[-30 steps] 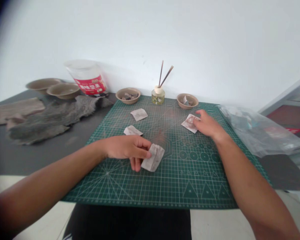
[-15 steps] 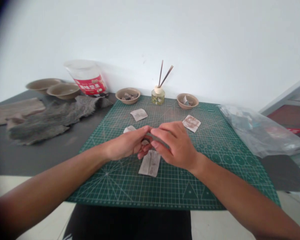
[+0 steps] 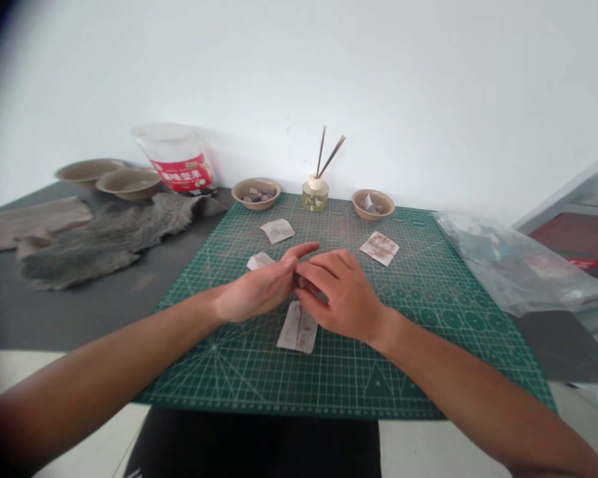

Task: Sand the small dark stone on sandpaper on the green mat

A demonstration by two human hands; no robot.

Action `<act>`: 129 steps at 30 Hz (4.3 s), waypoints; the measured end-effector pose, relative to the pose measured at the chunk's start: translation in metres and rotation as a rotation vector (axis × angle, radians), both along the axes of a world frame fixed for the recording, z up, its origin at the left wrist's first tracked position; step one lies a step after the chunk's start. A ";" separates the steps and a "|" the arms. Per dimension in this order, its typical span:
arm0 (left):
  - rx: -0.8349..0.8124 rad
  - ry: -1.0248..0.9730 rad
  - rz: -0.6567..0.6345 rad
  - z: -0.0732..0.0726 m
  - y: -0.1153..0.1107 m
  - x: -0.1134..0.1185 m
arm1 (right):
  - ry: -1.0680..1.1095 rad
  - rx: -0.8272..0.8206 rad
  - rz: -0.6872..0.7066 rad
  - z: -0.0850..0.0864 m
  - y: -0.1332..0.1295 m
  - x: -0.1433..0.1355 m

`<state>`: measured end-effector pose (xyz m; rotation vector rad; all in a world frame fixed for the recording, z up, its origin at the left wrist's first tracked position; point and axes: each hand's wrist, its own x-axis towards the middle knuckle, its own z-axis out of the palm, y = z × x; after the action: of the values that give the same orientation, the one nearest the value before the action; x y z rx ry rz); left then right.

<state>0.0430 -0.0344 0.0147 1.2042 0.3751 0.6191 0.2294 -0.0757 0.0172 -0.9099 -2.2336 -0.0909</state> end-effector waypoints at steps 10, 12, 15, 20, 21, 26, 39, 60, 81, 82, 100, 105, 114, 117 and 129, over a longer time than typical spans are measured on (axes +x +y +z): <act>1.119 0.681 -0.217 0.019 0.014 -0.039 | -0.004 -0.260 0.183 0.007 -0.006 0.006; 1.198 0.718 -0.208 0.013 0.009 -0.036 | -0.041 -0.277 0.206 0.006 -0.006 0.005; 1.290 0.749 -0.202 0.007 0.005 -0.031 | -0.067 -0.287 0.223 0.005 -0.005 0.005; 1.362 0.781 -0.090 0.002 0.008 -0.028 | -0.013 -0.336 0.193 0.005 -0.005 0.009; 1.375 0.788 -0.060 0.000 0.009 -0.027 | -0.017 -0.350 0.183 0.005 -0.005 0.010; 1.413 0.817 0.036 -0.004 0.013 -0.026 | -0.166 -0.385 0.136 0.001 0.000 0.009; 1.419 0.864 0.028 -0.002 0.018 -0.038 | -0.276 -0.415 0.119 -0.003 0.002 0.009; 1.246 0.952 -0.043 0.000 0.022 -0.044 | -0.250 -0.557 0.015 -0.001 0.003 0.006; 1.310 0.975 -0.058 0.003 0.018 -0.046 | -0.238 -0.648 0.173 0.001 0.005 0.002; 1.314 0.972 -0.062 0.003 0.019 -0.046 | -0.249 -0.627 0.191 0.000 0.006 0.003; 1.232 0.991 -0.074 0.005 0.020 -0.043 | -0.263 -0.540 0.079 -0.001 0.015 0.013; 1.232 0.998 -0.076 0.004 0.020 -0.043 | -0.267 -0.595 0.250 0.001 0.010 0.010; 1.219 0.991 -0.076 0.005 0.018 -0.044 | -0.239 -0.525 0.100 -0.003 0.025 0.014; 1.217 1.003 -0.066 0.003 0.017 -0.045 | -0.251 -0.564 0.220 0.002 0.018 0.016; 1.227 0.982 -0.058 0.003 0.019 -0.044 | -0.270 -0.508 0.182 -0.003 0.023 0.008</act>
<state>-0.0015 -0.0156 0.0174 2.6869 0.8189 0.0900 0.2370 -0.0522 0.0137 -0.9921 -2.6394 0.4839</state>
